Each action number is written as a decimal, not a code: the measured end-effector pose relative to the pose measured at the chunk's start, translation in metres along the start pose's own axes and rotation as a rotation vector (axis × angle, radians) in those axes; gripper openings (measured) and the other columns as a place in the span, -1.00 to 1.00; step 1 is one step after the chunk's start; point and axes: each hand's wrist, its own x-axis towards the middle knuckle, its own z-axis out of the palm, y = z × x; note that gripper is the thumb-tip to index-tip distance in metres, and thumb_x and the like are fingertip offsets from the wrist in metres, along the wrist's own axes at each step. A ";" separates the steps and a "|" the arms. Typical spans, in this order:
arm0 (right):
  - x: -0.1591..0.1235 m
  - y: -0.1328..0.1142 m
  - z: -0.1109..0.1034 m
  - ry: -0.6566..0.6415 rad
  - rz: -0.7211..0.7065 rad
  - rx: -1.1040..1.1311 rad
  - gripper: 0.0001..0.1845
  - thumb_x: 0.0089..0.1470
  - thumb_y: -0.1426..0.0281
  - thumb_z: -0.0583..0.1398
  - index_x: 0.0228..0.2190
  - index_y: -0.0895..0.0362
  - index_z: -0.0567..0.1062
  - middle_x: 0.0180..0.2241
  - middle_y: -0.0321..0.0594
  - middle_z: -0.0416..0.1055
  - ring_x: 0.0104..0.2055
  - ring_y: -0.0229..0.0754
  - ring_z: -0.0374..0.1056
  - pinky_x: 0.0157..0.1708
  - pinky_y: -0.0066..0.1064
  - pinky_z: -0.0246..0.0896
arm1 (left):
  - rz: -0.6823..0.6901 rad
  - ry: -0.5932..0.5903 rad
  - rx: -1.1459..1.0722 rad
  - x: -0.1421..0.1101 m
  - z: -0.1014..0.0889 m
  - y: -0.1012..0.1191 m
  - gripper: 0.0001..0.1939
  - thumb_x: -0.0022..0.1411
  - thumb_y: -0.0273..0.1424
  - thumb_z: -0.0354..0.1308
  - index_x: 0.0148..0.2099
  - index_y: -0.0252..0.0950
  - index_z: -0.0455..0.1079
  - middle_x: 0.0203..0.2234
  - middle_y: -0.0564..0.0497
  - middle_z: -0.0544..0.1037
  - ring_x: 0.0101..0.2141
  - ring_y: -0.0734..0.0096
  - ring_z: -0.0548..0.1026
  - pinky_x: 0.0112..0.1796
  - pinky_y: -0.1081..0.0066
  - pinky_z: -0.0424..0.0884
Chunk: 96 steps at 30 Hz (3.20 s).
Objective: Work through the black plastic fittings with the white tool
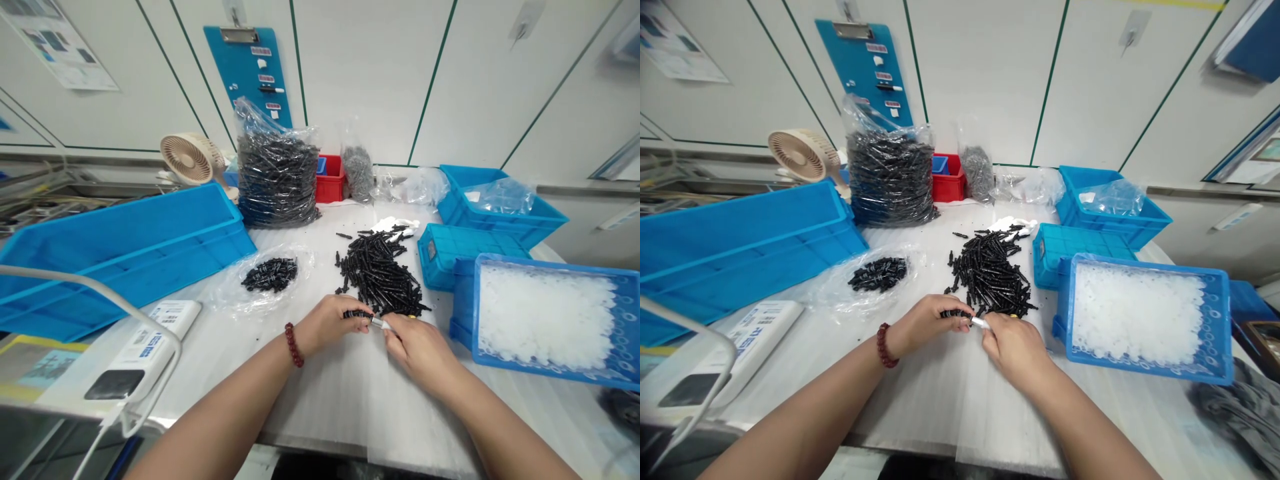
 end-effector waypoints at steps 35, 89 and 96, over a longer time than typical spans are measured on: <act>0.003 0.007 0.005 0.157 0.172 -0.132 -0.72 0.14 0.28 0.07 -0.55 0.11 0.36 -0.57 -0.31 0.37 -0.50 -0.25 0.26 -0.55 -0.43 -0.28 | -0.227 0.136 -0.310 0.002 -0.006 0.007 -0.81 0.05 -0.44 0.24 -0.23 -0.36 0.48 -0.48 -0.01 0.53 -0.43 0.45 0.48 -0.32 0.46 0.42; 0.000 -0.002 0.004 0.084 0.061 -0.093 -0.78 0.15 0.37 0.07 -0.49 0.11 0.40 -0.50 -0.28 0.40 -0.43 -0.21 0.30 -0.50 -0.40 -0.22 | 0.122 -0.022 0.275 -0.003 0.002 0.006 -0.87 0.20 -0.35 0.09 -0.26 -0.32 0.36 -0.41 0.03 0.49 -0.41 0.49 0.42 -0.35 0.54 0.29; -0.001 0.001 0.002 0.126 0.008 0.004 -0.83 0.13 0.43 0.05 -0.44 0.11 0.42 -0.45 -0.30 0.40 -0.38 -0.22 0.28 -0.46 -0.43 -0.13 | 0.145 -0.028 0.188 -0.002 -0.001 0.005 -0.83 0.22 -0.34 0.06 -0.18 -0.30 0.37 -0.32 0.01 0.53 -0.32 0.47 0.47 -0.26 0.53 0.34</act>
